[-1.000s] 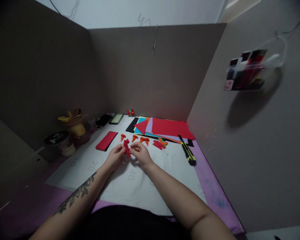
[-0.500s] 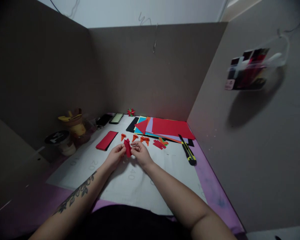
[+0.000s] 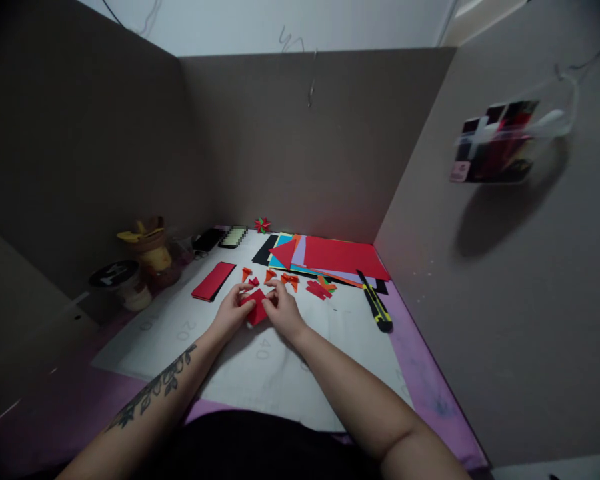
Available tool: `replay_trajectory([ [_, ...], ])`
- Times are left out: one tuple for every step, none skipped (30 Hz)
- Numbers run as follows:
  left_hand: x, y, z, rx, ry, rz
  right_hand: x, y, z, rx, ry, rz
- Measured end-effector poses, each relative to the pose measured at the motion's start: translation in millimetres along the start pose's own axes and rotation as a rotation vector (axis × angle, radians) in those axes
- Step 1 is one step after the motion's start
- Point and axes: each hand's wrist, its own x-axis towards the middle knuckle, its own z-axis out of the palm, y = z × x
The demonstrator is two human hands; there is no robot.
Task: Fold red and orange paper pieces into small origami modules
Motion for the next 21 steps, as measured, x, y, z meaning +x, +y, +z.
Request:
replay_trajectory([
  [0.2, 0.2, -0.6, -0.003, 0.002, -0.014, 2.3, 0.7, -2.8, 0.004, -0.024, -0.036],
  [0.3, 0.4, -1.1, -0.003, -0.001, -0.023, 4.6, 0.8, -6.5, -0.015, -0.059, -0.091],
  [0.4, 0.3, -1.5, -0.001, -0.006, -0.025, 6.8, 0.4, -10.9, -0.055, -0.1, -0.16],
  [0.4, -0.1, -1.8, 0.003, -0.011, -0.023, 8.5, -0.5, -15.6, -0.109, -0.156, -0.236],
  [0.4, -0.8, -2.1, 0.009, -0.013, -0.017, 9.6, -1.4, -20.4, -0.173, -0.205, -0.307],
  [0.5, -2.0, -2.2, 0.019, -0.014, -0.008, 9.8, -2.1, -24.9, -0.239, -0.247, -0.369],
  [0.8, -3.6, -2.3, 0.033, -0.011, 0.0, 9.3, -2.2, -28.8, -0.306, -0.292, -0.425],
  [1.2, -5.4, -2.2, 0.051, -0.013, 0.007, 7.9, -1.6, -31.9, -0.367, -0.321, -0.475],
  [1.8, -7.1, -2.0, 0.07, -0.017, 0.011, 6.0, -0.2, -34.0, -0.417, -0.336, -0.519],
  [2.3, -8.6, -1.9, 0.09, -0.026, 0.014, 3.8, 1.9, -35.3, -0.458, -0.338, -0.56],
  [2.7, -9.6, -2.0, 0.112, -0.031, 0.025, 1.5, 4.5, -35.8, -0.492, -0.326, -0.595],
  [2.5, -10.0, -2.5, 0.145, -0.033, 0.054, -0.8, 7.4, -35.8, -0.521, -0.313, -0.623],
  [1.6, -9.7, -3.6, 0.203, -0.032, 0.106, -2.7, 10.2, -35.6, -0.549, -0.311, -0.646],
  [-0.2, -8.7, -5.3, 0.286, -0.031, 0.178, -4.2, 12.8, -35.4, -0.575, -0.323, -0.661],
  [-3.2, -7.3, -7.7, 0.4, -0.041, 0.267, -5.3, 14.9, -35.5, -0.593, -0.35, -0.667],
  [-7.3, -5.6, -10.5, 0.545, -0.073, 0.359, -6.0, 16.5, -35.9, -0.599, -0.389, -0.659],
  [-12.3, -3.9, -13.6, 0.683, -0.134, 0.424, -6.3, 17.6, -36.6, -0.589, -0.436, -0.636],
  [-17.9, -2.3, -16.8, 0.8, -0.233, 0.463, -6.2, 18.2, -37.7, -0.568, -0.481, -0.6],
  [-23.9, -0.9, -19.6, 0.892, -0.322, 0.49, -5.9, 18.4, -39.0, -0.541, -0.518, -0.556],
  [-29.7, 0.3, -21.9, 0.968, -0.361, 0.503, -5.5, 18.2, -40.3, -0.511, -0.544, -0.509],
  [-35.2, 1.4, -23.6, 1.033, -0.378, 0.511, -4.9, 17.8, -41.6, -0.478, -0.559, -0.466],
])
